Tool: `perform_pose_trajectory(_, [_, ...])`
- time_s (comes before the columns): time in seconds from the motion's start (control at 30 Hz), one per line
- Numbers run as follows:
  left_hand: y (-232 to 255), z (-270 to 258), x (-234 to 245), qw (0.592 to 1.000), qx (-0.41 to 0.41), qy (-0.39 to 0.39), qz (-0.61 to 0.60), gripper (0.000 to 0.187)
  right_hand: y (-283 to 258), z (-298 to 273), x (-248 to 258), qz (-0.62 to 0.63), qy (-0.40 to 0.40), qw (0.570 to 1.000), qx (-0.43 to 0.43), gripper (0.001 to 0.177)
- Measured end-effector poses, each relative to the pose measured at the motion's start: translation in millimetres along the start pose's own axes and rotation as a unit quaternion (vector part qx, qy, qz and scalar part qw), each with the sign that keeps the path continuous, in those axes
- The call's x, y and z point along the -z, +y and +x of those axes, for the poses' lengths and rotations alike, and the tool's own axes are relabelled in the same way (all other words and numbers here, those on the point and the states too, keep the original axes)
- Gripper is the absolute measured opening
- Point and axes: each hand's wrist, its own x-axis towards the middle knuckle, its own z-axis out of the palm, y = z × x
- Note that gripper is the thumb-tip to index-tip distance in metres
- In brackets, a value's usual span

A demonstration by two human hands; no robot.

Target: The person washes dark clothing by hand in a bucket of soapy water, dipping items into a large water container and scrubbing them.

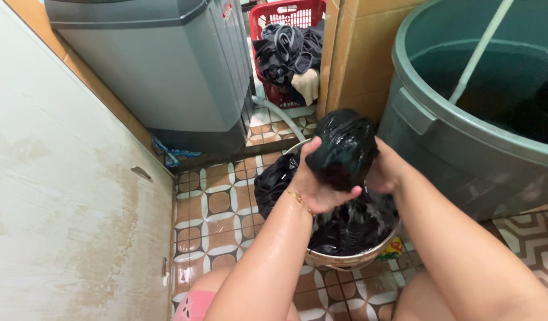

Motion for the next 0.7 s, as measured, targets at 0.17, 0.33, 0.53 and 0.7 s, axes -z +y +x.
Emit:
perform_pose_trajectory(0.17, [-10, 0, -44, 0.994, -0.046, -0.097, 0.011, 0.084, 17, -2, 4, 0.044, -0.151, 0.985, 0.067, 0.117])
perform_pose_trajectory(0.33, [-34, 19, -29, 0.997, 0.021, 0.067, -0.044, 0.082, -19, -7, -11, 0.03, -0.155, 0.973, 0.169, 0.084])
perform_pose_trajectory(0.53, [-42, 15, -8, 0.898, 0.071, 0.174, 0.398, 0.068, -58, -17, -26, -0.396, 0.078, 0.906, 0.127, 0.038])
perform_pose_trajectory(0.7, [-67, 33, -11, 0.605, -0.102, 0.357, 0.705, 0.068, -21, -14, -51, -0.657, 0.177, 0.687, 0.257, 0.032])
